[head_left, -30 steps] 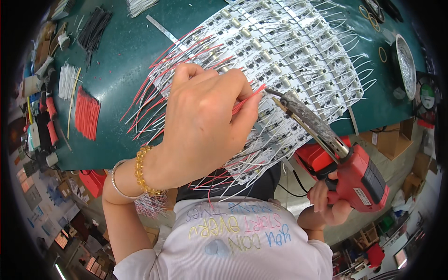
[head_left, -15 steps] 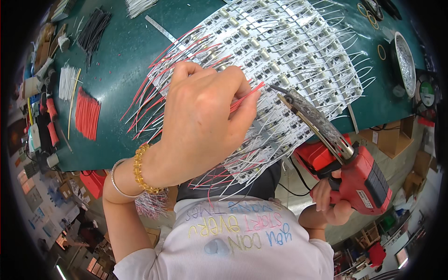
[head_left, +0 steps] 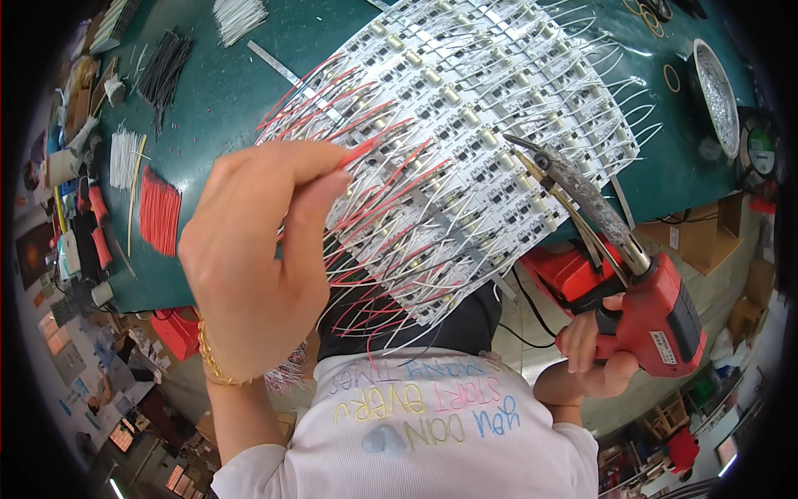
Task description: The person solders white, black, and red wires onto LED circuit board strips one at a time using a soldering gun.
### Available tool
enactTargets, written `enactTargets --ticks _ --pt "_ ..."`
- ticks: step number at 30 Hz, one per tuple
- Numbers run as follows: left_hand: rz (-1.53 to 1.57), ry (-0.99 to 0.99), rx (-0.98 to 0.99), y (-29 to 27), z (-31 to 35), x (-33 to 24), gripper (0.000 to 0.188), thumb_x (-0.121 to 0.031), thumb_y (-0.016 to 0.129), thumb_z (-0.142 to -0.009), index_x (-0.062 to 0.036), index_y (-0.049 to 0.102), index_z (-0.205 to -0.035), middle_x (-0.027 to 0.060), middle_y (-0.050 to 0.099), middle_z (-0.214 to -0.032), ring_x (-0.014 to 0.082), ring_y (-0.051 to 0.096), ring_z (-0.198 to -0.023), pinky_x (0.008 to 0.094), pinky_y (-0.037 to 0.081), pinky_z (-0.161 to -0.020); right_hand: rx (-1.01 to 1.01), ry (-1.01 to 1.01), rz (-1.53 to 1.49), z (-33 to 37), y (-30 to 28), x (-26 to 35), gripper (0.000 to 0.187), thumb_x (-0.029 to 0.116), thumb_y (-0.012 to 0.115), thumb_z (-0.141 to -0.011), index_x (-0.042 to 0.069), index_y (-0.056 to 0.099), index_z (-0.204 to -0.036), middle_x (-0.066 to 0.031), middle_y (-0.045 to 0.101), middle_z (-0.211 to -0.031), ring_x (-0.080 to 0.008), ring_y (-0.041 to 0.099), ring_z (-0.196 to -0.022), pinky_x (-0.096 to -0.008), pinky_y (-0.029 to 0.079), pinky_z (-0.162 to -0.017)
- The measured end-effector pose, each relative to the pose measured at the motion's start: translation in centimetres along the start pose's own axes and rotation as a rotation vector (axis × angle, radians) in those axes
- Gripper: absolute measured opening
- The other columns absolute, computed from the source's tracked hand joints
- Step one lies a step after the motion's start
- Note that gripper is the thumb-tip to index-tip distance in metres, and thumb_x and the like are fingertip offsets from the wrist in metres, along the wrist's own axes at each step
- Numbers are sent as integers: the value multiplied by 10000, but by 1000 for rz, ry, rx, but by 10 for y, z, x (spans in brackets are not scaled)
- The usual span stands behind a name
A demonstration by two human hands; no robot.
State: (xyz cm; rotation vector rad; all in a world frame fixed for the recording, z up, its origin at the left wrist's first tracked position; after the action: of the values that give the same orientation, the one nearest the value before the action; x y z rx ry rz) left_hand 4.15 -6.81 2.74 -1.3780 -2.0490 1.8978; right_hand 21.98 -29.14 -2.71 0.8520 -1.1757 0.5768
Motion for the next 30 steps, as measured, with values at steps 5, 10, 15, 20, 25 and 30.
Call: enactTargets --ticks 5,10,15,20,25,30 --pt "125 98 111 11 6 -23 62 38 650 -727 -11 627 -757 59 626 -744 166 531 -603 253 415 -757 144 1 -66 2 -11 -1 838 600 557 -781 -85 359 -1220 4 424 -490 -109 383 -399 -242 309 -405" --pt "244 -90 142 37 14 -23 55 18 650 -749 -20 613 -763 40 568 -689 166 503 -663 273 392 -656 132 -68 -88 8 -9 4 710 534 561 -831 -64 354 -1153 16 454 -475 -98 444 -360 -216 364 -385" --pt "86 -8 67 53 16 -22 101 -15 667 -757 -49 573 -742 37 545 -679 185 481 -676 289 368 -641 180 -77 -139 12 -19 -3 740 565 567 -810 -62 363 -1145 13 461 -483 -100 455 -388 -216 382 -422" --pt "74 -6 54 54 17 -21 144 -22 682 -747 -66 550 -715 28 531 -664 186 470 -644 301 348 -637 350 -44 -224 12 -39 -21 761 590 569 -793 -60 371 -1134 12 467 -490 -99 462 -410 -216 393 -447" --pt "68 40 17 57 17 -19 162 -27 689 -744 -72 538 -705 21 513 -644 186 460 -612 304 337 -643 330 93 -134 24 -41 -10 780 624 573 -765 -42 387 -1125 11 474 -501 -101 464 -439 -225 398 -477" --pt "50 55 8 61 19 -19 160 -33 683 -748 -78 533 -713 16 489 -628 191 470 -606 315 335 -673 157 252 20 22 -18 -1 779 649 570 -746 0 405 -1145 16 477 -508 -107 446 -443 -241 380 -469"
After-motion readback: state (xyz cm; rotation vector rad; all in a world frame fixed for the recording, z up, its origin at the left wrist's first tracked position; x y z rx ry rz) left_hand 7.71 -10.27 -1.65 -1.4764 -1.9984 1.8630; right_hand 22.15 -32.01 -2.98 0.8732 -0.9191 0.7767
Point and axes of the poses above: each hand's wrist, its own z-axis away from the middle knuckle, its own y-axis out of the palm, x = y × z, the point moved 1 cm from there along -z, towards the middle knuckle
